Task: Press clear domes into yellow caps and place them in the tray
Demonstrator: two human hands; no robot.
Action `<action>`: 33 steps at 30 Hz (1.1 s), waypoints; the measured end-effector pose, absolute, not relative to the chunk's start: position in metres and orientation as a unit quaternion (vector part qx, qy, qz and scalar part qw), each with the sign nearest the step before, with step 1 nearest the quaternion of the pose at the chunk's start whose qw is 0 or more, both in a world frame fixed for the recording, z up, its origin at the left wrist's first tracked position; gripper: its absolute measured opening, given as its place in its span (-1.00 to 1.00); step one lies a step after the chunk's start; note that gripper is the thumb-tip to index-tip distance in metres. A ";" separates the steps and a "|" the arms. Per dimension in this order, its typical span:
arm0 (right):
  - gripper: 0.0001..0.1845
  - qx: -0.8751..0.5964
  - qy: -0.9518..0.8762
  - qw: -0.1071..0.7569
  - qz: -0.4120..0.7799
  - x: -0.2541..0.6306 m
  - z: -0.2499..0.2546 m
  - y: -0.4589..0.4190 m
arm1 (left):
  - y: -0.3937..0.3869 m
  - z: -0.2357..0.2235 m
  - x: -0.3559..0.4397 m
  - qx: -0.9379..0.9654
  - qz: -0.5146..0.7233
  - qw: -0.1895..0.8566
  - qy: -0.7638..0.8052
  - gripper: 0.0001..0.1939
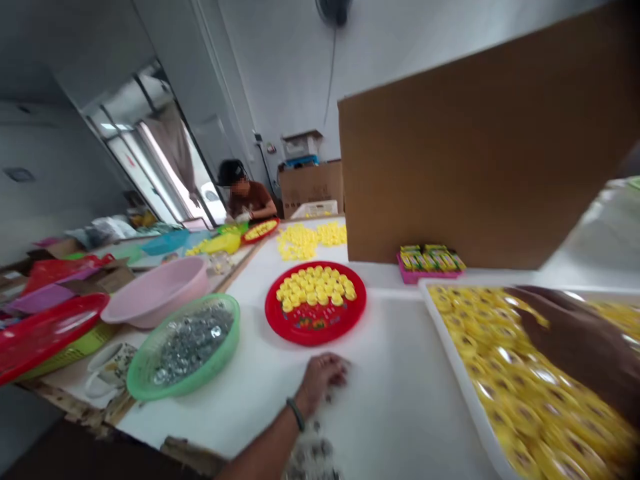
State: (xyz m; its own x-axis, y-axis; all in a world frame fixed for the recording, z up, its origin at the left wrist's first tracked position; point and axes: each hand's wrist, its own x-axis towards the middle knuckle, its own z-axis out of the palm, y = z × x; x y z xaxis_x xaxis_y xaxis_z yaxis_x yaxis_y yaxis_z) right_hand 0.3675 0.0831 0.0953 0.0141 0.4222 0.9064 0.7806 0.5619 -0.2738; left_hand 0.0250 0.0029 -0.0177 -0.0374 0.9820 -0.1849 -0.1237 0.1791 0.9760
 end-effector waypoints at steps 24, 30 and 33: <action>-0.87 -0.431 -0.749 0.331 0.378 0.152 -0.031 -0.014 | -0.021 -0.021 -0.011 0.519 0.418 0.528 0.527 -0.77; -0.63 -0.452 -0.617 0.415 0.492 0.158 -0.028 -0.006 | -0.019 -0.022 -0.002 0.483 0.435 0.548 0.526 -0.77; -0.60 -0.426 -0.610 0.426 0.515 0.162 -0.023 -0.003 | -0.019 -0.015 0.000 0.453 0.438 0.579 0.517 -0.78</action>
State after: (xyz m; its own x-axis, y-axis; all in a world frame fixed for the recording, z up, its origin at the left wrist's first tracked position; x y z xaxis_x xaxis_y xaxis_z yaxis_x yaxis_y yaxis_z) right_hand 0.1625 -0.0030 -0.0234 -0.2750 0.9580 0.0815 0.0808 0.1075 -0.9909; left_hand 0.0003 -0.0186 -0.0149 0.0811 0.9762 -0.2012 -0.0387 0.2048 0.9780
